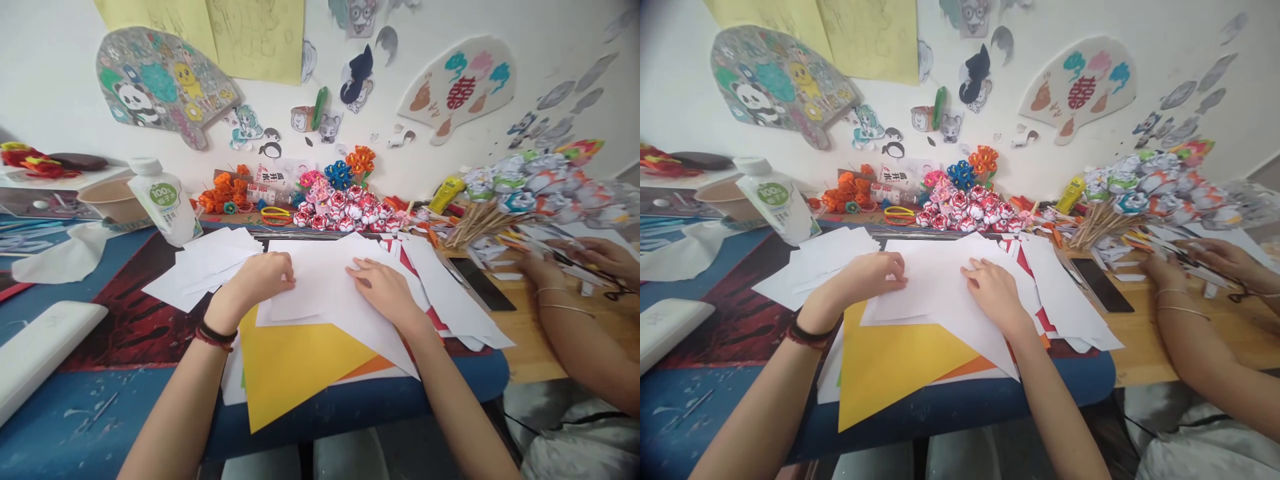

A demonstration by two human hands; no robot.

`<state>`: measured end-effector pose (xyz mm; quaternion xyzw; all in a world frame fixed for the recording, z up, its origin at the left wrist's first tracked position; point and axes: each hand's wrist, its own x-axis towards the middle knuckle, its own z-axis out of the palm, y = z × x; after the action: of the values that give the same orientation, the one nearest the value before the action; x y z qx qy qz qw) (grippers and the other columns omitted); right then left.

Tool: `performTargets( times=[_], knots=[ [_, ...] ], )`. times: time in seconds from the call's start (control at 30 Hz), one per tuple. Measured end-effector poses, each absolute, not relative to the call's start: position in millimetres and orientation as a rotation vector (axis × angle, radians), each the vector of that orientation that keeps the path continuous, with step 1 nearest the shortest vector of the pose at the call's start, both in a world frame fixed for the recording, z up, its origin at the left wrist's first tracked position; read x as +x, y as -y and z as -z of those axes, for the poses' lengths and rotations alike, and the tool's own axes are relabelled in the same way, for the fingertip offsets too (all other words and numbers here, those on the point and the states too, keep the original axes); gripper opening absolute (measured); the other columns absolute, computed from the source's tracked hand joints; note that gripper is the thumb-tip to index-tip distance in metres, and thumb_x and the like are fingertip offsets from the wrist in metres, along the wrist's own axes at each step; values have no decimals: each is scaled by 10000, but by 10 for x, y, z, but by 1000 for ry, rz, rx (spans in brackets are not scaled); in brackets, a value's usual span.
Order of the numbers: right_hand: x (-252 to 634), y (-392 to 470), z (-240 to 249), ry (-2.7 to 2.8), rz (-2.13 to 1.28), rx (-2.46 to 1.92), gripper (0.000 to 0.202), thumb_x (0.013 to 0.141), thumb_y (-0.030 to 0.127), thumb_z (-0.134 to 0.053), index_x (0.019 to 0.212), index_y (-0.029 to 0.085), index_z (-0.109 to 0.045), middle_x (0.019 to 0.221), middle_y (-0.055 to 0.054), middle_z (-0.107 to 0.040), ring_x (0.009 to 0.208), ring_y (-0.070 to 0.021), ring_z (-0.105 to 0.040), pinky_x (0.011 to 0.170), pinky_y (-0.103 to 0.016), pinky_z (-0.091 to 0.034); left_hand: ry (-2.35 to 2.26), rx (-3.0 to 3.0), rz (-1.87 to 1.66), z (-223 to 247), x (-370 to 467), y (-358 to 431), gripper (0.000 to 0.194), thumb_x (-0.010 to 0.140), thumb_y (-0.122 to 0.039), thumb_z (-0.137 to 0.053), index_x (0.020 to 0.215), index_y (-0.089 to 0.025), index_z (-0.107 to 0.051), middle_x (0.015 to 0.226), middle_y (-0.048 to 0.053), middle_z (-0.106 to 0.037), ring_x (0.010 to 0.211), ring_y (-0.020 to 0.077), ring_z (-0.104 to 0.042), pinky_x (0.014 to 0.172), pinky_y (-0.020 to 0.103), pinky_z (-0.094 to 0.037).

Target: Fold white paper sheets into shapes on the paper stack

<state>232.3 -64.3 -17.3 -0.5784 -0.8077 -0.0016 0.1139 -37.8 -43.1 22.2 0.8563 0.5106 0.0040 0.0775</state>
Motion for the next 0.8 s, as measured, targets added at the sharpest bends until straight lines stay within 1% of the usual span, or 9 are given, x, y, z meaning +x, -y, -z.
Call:
performTargets(
  times=[0.1,0.23,0.43,0.67,0.8],
  knots=[
    [2319,624,193,2373,52,-1669,355,939,204,-480,1195,298,-707,1374,-16,-600,1256,-245,-558,994,-406,-466,-1626,2505,32,-249,-445,444,155,824,-327,-605,806,-228,-723,1033,37,-724,893,214,-659,727,287,-447],
    [2327,592,233,2378,104,-1614,335,918,172,-518,1163,278,-720,1335,-34,-631,1195,-250,-581,938,-393,-465,-1760,2422,88,-235,-538,455,191,802,-371,-620,864,-225,-727,977,70,-735,910,267,-665,735,327,-461],
    [2316,551,249,2468,149,-1433,287,893,105,-525,1055,207,-739,1171,-53,-710,1077,-233,-589,902,-376,-427,-1845,2446,193,-232,-520,488,179,796,-335,-618,838,-226,-754,932,117,-734,861,288,-680,725,350,-476],
    [2275,563,280,2447,206,-1499,279,899,109,-503,1032,198,-731,1135,-51,-718,1021,-229,-587,847,-365,-416,-1958,2422,298,-298,-521,593,230,813,-358,-613,880,-201,-768,962,157,-741,884,346,-692,706,391,-485],
    [2271,554,301,2439,195,-1492,251,903,115,-509,1009,193,-722,1100,-49,-717,1002,-222,-586,846,-349,-417,-1948,2420,310,-285,-579,627,202,805,-334,-628,851,-187,-759,930,159,-741,862,356,-695,683,387,-477]
  ],
)
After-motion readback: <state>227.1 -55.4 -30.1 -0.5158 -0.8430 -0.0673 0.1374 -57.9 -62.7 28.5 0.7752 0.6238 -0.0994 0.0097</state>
